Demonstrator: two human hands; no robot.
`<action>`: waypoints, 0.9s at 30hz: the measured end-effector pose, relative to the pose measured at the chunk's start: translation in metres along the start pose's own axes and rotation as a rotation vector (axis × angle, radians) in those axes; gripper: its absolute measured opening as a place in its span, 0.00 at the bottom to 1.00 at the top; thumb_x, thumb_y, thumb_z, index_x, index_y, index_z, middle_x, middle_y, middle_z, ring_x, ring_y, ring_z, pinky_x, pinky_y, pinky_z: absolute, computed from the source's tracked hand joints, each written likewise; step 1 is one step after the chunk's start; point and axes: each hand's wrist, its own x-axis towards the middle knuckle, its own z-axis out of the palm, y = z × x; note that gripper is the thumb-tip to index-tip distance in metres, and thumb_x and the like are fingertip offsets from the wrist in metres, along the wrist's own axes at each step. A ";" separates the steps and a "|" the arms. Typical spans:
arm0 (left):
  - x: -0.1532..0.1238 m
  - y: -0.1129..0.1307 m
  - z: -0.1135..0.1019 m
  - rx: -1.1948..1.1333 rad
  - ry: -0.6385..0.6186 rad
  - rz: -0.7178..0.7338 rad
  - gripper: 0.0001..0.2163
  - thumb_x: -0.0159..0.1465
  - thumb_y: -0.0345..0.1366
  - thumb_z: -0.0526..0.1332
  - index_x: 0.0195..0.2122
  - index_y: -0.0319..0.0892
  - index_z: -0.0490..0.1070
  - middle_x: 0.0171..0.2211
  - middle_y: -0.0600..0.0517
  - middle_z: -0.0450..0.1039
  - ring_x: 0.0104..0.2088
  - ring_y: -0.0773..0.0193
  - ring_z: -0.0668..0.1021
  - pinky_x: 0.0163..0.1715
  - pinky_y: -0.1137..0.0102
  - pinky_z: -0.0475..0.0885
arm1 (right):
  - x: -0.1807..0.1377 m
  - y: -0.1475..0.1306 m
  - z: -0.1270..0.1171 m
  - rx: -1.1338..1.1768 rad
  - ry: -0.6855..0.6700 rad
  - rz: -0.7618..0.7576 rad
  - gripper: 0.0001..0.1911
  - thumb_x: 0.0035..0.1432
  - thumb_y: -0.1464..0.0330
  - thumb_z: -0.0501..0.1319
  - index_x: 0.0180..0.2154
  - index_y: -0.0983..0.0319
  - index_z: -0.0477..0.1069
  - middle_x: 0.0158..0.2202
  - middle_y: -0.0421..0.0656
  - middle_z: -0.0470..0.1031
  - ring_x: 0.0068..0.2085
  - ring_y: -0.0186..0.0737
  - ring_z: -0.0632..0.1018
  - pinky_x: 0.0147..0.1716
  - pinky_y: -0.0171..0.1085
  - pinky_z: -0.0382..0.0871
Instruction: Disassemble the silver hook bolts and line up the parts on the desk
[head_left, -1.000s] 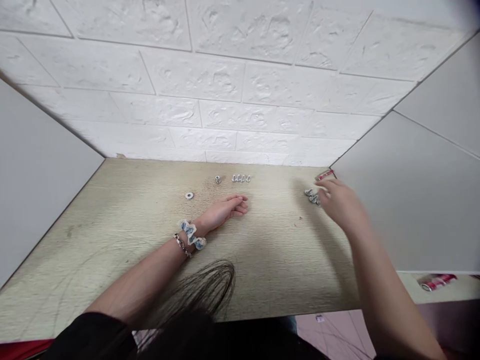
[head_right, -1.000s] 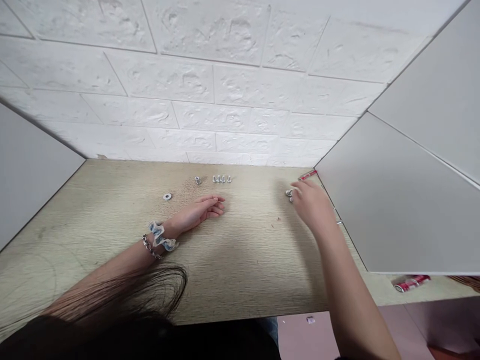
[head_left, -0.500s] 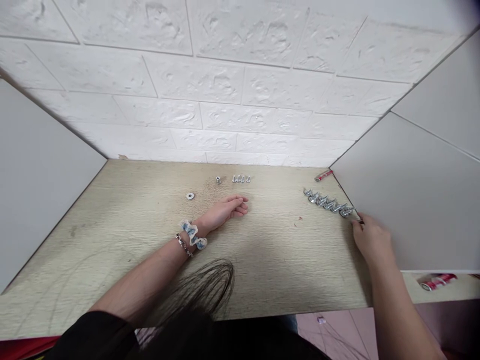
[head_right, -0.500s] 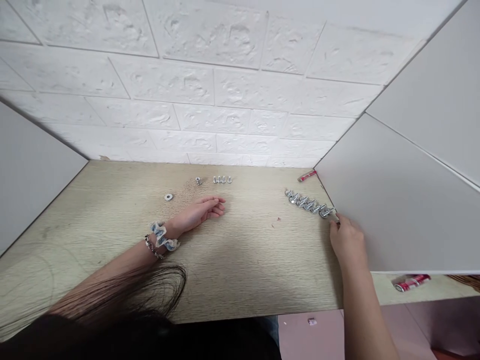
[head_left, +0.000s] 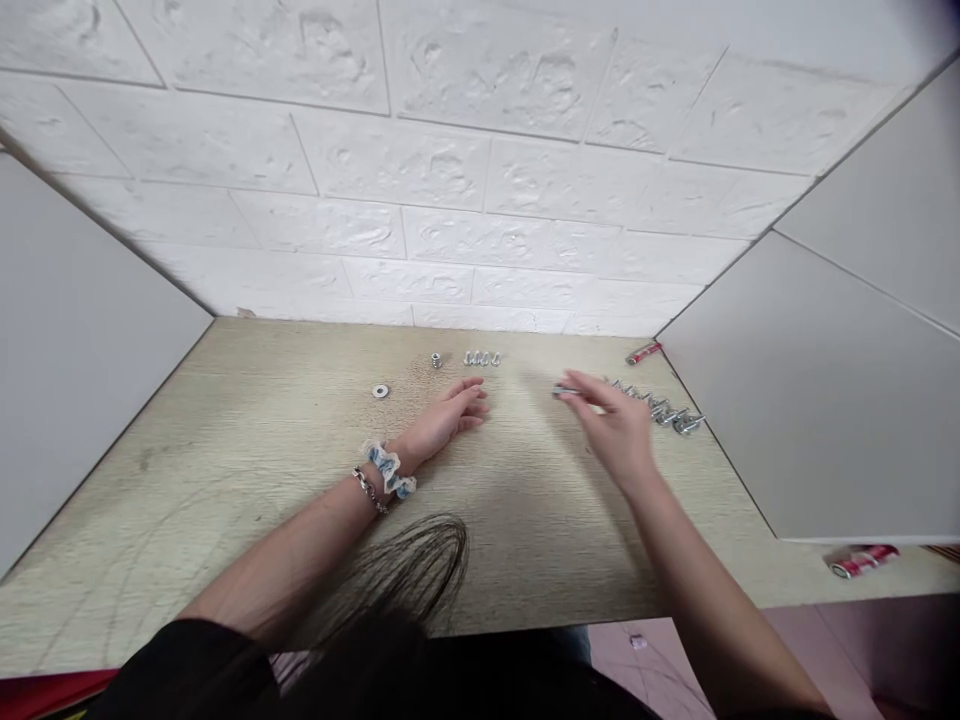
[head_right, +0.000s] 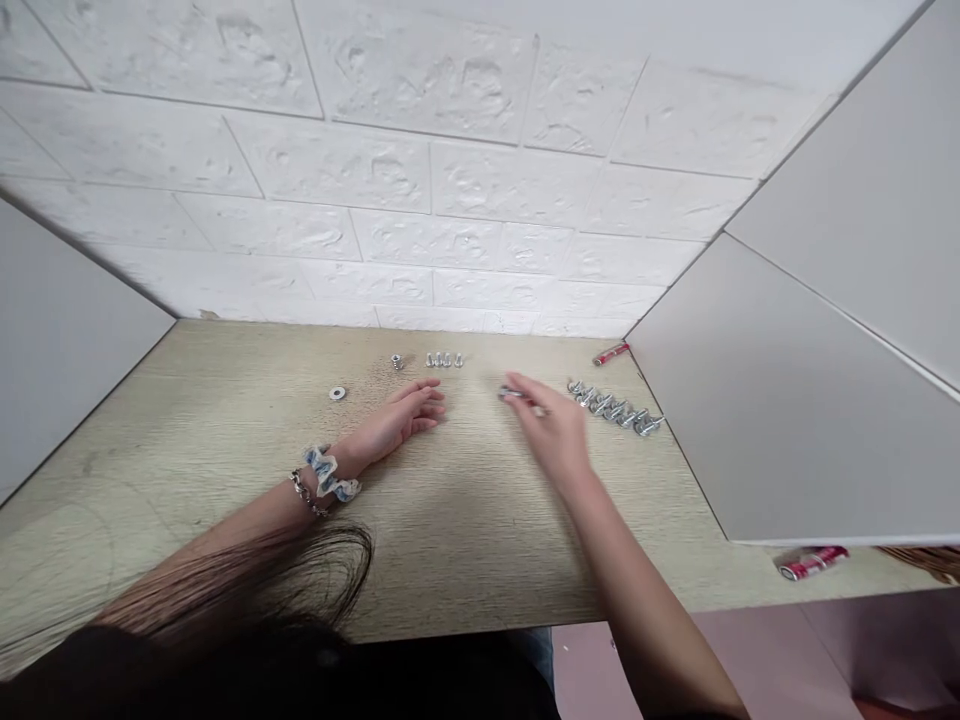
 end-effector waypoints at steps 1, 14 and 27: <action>0.001 0.000 -0.001 0.000 0.023 0.029 0.17 0.59 0.40 0.60 0.48 0.42 0.67 0.45 0.47 0.69 0.37 0.68 0.74 0.36 0.72 0.69 | 0.004 -0.005 0.021 0.049 -0.063 -0.055 0.15 0.54 0.63 0.60 0.43 0.58 0.74 0.39 0.44 0.79 0.37 0.39 0.79 0.43 0.40 0.72; 0.013 -0.003 -0.015 0.133 -0.098 0.190 0.16 0.54 0.42 0.65 0.40 0.37 0.75 0.39 0.48 0.76 0.38 0.64 0.74 0.41 0.70 0.65 | 0.008 -0.002 0.111 0.109 -0.218 -0.201 0.20 0.58 0.67 0.54 0.52 0.57 0.67 0.43 0.41 0.77 0.48 0.40 0.76 0.51 0.41 0.68; 0.005 0.010 -0.010 -0.167 -0.055 0.029 0.10 0.52 0.35 0.67 0.35 0.39 0.75 0.32 0.52 0.74 0.30 0.74 0.73 0.33 0.78 0.68 | 0.008 -0.005 0.111 0.204 -0.214 -0.110 0.17 0.49 0.63 0.64 0.42 0.60 0.69 0.44 0.45 0.74 0.44 0.41 0.75 0.44 0.42 0.70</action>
